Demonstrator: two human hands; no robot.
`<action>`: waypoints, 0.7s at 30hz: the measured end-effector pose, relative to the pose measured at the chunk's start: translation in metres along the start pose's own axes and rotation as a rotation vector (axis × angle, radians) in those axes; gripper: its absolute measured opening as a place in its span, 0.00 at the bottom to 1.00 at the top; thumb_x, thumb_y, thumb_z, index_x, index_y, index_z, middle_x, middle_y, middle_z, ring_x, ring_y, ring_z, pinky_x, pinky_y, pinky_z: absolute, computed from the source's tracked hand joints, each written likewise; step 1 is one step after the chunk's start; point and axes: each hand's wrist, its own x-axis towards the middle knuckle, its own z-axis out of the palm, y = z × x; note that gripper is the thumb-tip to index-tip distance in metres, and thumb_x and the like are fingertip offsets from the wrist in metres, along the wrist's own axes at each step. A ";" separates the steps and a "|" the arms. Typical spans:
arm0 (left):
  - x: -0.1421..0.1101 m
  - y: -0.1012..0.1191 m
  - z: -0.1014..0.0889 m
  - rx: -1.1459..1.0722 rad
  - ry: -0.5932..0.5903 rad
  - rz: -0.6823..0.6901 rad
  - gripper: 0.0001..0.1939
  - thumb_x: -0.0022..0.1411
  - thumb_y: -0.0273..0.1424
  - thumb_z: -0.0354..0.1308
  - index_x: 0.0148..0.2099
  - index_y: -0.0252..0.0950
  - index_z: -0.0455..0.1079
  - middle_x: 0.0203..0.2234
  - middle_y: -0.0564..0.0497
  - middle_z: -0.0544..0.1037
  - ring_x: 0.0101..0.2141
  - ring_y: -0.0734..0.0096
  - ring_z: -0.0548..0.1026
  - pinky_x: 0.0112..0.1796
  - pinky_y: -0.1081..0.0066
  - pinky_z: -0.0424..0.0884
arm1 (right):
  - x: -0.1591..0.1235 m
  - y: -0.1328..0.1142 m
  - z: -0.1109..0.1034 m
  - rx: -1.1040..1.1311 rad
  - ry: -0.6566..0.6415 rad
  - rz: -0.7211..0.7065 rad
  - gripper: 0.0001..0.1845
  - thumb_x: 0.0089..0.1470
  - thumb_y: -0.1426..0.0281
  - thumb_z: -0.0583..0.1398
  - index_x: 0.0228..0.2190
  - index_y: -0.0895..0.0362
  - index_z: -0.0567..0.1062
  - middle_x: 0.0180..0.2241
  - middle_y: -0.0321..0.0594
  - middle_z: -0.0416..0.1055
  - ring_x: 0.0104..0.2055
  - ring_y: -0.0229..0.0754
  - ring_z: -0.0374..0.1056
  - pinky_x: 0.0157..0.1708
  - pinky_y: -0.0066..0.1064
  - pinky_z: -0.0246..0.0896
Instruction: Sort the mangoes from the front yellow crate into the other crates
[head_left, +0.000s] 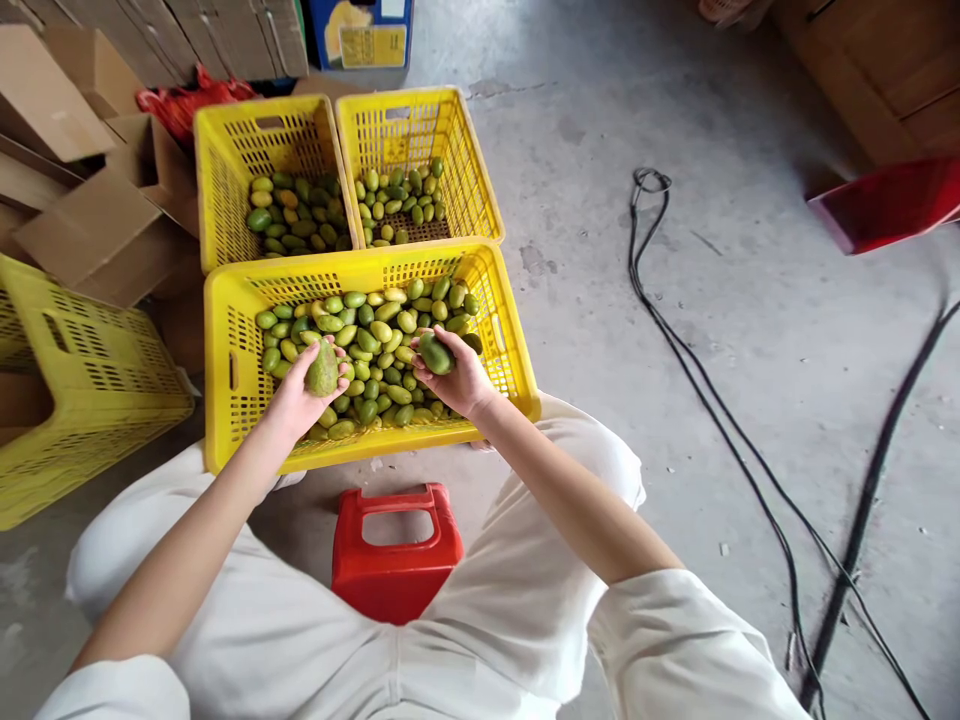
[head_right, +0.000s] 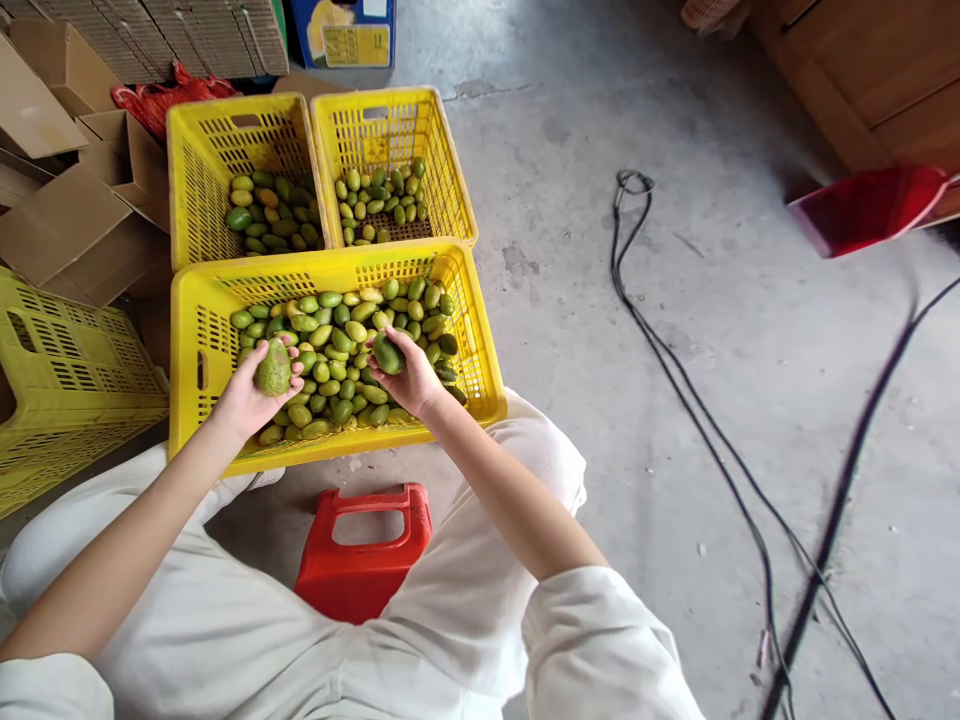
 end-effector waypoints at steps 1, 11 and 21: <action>0.000 0.000 -0.001 0.009 -0.008 0.010 0.17 0.62 0.33 0.88 0.45 0.38 0.84 0.38 0.50 0.86 0.35 0.71 0.81 0.32 0.75 0.76 | 0.000 0.001 0.000 -0.014 0.012 -0.015 0.26 0.59 0.59 0.86 0.38 0.50 0.75 0.35 0.33 0.78 0.35 0.39 0.71 0.28 0.26 0.65; 0.001 -0.006 -0.001 0.076 0.056 0.073 0.10 0.69 0.38 0.79 0.45 0.40 0.83 0.37 0.52 0.84 0.37 0.69 0.80 0.41 0.71 0.81 | 0.005 0.005 -0.009 -0.264 0.041 -0.002 0.16 0.68 0.51 0.72 0.40 0.49 0.79 0.34 0.37 0.82 0.34 0.44 0.74 0.30 0.32 0.66; 0.001 -0.004 0.002 0.270 0.055 -0.034 0.22 0.87 0.54 0.64 0.51 0.41 0.79 0.38 0.45 0.89 0.34 0.62 0.87 0.32 0.71 0.77 | 0.005 0.008 -0.008 -0.305 0.055 -0.114 0.31 0.52 0.46 0.85 0.42 0.48 0.80 0.36 0.31 0.78 0.32 0.39 0.72 0.33 0.34 0.73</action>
